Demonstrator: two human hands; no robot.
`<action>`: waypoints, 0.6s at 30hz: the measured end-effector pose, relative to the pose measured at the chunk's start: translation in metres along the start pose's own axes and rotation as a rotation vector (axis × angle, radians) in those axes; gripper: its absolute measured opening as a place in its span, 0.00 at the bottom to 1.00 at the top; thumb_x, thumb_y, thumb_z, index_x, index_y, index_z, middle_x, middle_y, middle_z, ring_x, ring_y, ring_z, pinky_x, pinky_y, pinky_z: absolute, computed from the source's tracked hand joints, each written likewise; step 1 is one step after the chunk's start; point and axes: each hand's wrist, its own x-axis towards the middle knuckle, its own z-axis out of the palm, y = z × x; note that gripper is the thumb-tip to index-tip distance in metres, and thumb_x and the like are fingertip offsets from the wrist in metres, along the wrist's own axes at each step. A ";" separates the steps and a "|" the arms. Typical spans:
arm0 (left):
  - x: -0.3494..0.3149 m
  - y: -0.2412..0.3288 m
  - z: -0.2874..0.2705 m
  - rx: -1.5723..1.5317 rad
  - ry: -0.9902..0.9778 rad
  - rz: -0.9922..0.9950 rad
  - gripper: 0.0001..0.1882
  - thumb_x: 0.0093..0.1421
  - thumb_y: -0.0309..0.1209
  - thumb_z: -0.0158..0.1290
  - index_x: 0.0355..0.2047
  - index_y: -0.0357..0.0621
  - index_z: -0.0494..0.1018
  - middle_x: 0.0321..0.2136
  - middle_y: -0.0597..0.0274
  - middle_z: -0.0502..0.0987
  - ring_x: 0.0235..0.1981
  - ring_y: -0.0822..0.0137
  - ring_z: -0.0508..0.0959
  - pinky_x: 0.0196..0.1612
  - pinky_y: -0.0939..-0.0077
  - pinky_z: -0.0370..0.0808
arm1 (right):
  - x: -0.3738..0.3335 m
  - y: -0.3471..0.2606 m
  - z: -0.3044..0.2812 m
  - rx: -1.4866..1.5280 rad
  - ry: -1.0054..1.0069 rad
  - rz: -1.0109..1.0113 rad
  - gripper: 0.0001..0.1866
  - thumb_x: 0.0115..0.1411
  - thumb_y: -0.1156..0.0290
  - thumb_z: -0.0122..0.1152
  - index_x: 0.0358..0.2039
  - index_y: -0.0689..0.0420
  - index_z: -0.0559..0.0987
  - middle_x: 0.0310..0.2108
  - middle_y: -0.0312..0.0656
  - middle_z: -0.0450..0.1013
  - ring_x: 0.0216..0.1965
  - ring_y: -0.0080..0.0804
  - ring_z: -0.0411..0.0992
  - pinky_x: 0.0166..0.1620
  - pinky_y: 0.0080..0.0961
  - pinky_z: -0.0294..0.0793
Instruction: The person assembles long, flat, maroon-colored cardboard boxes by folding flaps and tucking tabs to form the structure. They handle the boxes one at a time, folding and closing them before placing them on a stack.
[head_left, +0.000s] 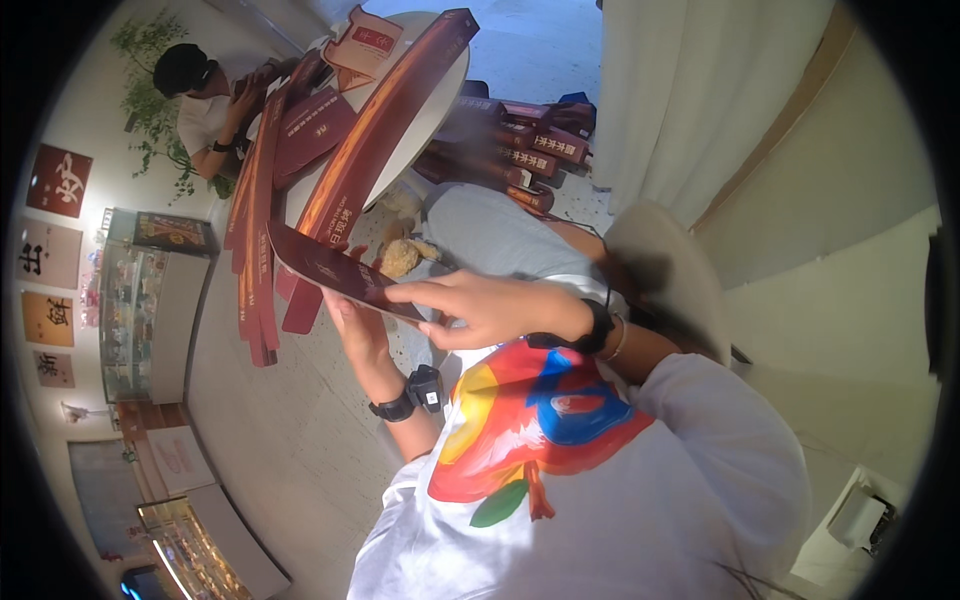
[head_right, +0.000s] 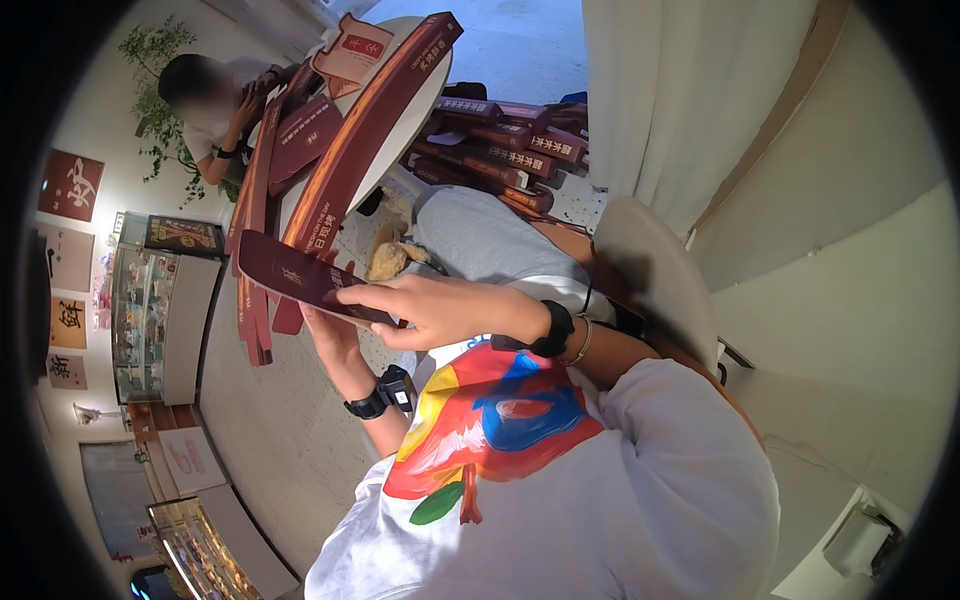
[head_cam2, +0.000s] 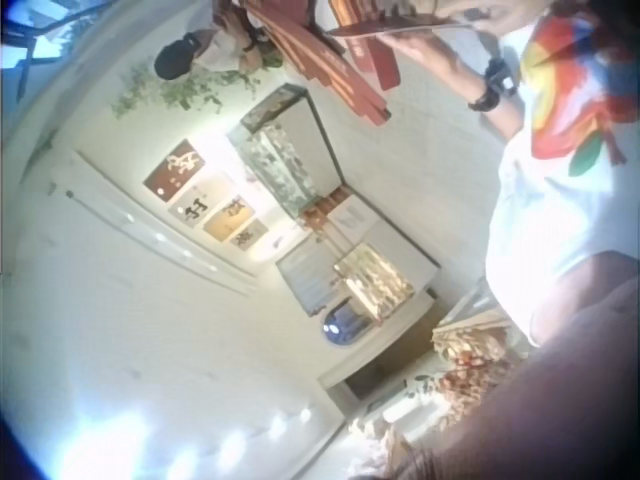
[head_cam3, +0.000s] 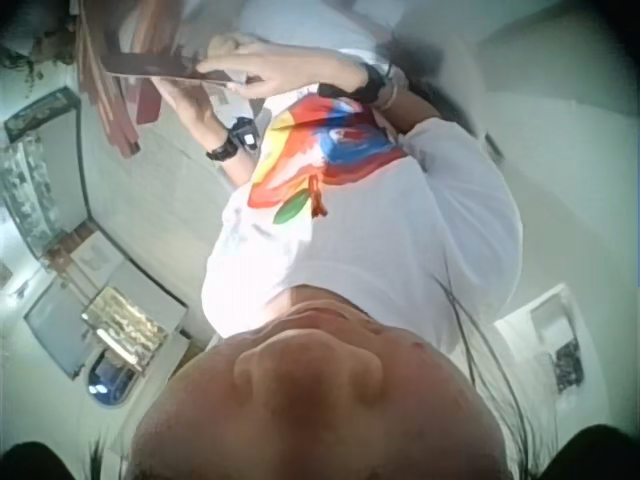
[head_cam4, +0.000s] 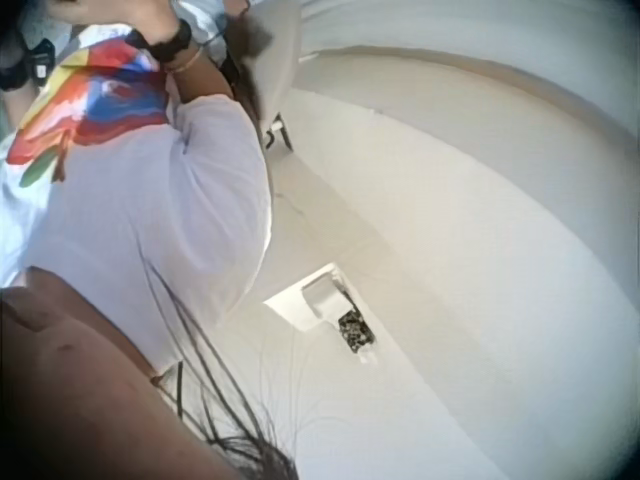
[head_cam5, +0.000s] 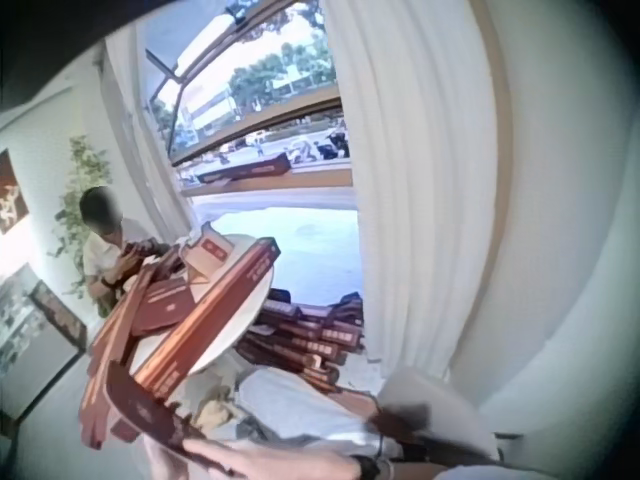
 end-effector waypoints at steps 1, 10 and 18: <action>0.000 0.001 0.000 0.009 -0.028 0.036 0.45 0.58 0.53 0.57 0.67 0.47 0.50 0.61 0.57 0.60 0.61 0.56 0.64 0.60 0.57 0.65 | -0.001 0.001 -0.002 -0.032 0.000 0.062 0.26 0.58 0.75 0.57 0.58 0.60 0.66 0.45 0.57 0.73 0.40 0.50 0.75 0.35 0.34 0.76; -0.001 0.022 0.024 0.444 0.121 0.056 0.51 0.51 0.31 0.65 0.69 0.47 0.46 0.65 0.50 0.54 0.67 0.54 0.55 0.67 0.54 0.54 | -0.002 0.011 -0.019 -0.212 0.106 0.113 0.29 0.58 0.77 0.53 0.61 0.56 0.63 0.44 0.56 0.73 0.41 0.56 0.74 0.42 0.41 0.74; 0.003 0.033 0.030 0.430 0.039 0.045 0.48 0.51 0.32 0.66 0.67 0.40 0.52 0.63 0.47 0.60 0.62 0.55 0.64 0.62 0.60 0.64 | 0.003 0.040 -0.035 0.055 0.094 0.306 0.21 0.59 0.72 0.59 0.52 0.63 0.72 0.40 0.51 0.76 0.42 0.39 0.75 0.45 0.30 0.73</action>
